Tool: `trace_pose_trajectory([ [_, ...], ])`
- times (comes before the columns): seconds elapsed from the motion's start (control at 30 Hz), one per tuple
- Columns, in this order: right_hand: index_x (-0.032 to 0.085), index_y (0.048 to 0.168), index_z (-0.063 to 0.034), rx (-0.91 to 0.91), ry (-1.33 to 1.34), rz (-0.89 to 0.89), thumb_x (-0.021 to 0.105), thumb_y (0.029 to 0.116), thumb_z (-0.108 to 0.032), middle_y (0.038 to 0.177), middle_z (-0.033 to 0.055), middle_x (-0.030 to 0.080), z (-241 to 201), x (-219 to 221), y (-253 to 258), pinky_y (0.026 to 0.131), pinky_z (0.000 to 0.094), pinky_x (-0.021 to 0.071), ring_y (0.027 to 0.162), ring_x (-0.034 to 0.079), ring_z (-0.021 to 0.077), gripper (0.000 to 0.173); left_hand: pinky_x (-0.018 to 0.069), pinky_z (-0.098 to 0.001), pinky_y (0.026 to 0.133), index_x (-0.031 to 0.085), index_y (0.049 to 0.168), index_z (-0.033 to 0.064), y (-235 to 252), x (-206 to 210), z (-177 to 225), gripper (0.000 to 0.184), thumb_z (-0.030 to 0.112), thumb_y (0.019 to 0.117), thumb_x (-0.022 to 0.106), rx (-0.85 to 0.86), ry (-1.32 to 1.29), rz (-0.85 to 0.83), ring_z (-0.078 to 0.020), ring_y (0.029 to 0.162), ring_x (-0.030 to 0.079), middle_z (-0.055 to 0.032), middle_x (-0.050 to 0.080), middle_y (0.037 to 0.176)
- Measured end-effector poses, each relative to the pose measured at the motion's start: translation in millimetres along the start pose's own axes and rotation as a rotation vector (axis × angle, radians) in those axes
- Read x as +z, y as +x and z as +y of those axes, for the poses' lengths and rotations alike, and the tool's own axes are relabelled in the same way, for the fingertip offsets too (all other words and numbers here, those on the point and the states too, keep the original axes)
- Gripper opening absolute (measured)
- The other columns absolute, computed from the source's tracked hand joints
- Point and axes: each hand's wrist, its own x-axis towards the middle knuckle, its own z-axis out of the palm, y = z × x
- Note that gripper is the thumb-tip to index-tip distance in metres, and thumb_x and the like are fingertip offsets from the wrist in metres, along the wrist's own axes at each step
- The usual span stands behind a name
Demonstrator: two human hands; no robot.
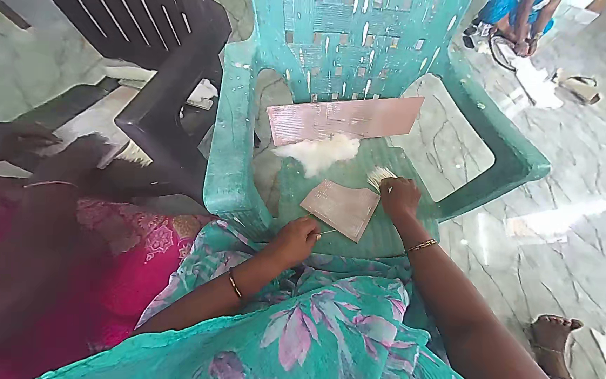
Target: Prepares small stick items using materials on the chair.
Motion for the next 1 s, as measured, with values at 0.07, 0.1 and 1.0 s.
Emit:
trace_pose_trajectory([
  [0.07, 0.076, 0.114, -0.0092, 0.034, -0.015, -0.010, 0.057, 0.1029, -0.024, 0.118, 0.0190, 0.071, 1, 8, 4, 0.100, 0.0659, 0.0400, 0.120, 0.059, 0.0432, 0.027, 0.0510, -0.0459, 0.097, 0.067, 0.117, 0.0000, 0, -1, -5, 0.027, 0.020, 0.1069, 0.052, -0.013, 0.001, -0.011, -0.0291, 0.105, 0.065, -0.0181, 0.065, 0.115],
  [0.1, 0.076, 0.115, -0.0096, 0.044, -0.021, 0.003, 0.056, 0.1032, -0.024, 0.118, 0.0188, 0.071, 4, 10, 2, 0.100, 0.0659, 0.0401, 0.121, 0.059, 0.0432, 0.027, 0.0505, -0.0461, 0.098, 0.067, 0.117, -0.0004, -1, -2, -8, 0.028, 0.020, 0.1069, 0.052, -0.016, -0.005, -0.011, -0.0293, 0.106, 0.064, -0.0183, 0.066, 0.114],
  [1.0, 0.077, 0.113, -0.0094, -0.520, -0.006, 0.168, 0.069, 0.0934, -0.011, 0.118, 0.0179, 0.071, -56, 7, 43, 0.099, 0.0670, 0.0421, 0.120, 0.060, 0.0435, 0.021, 0.0478, -0.0479, 0.104, 0.067, 0.121, -0.0018, 0, 6, -24, 0.033, 0.021, 0.1081, 0.046, 0.104, 0.006, -0.034, -0.0342, 0.116, 0.063, -0.0211, 0.066, 0.118],
])
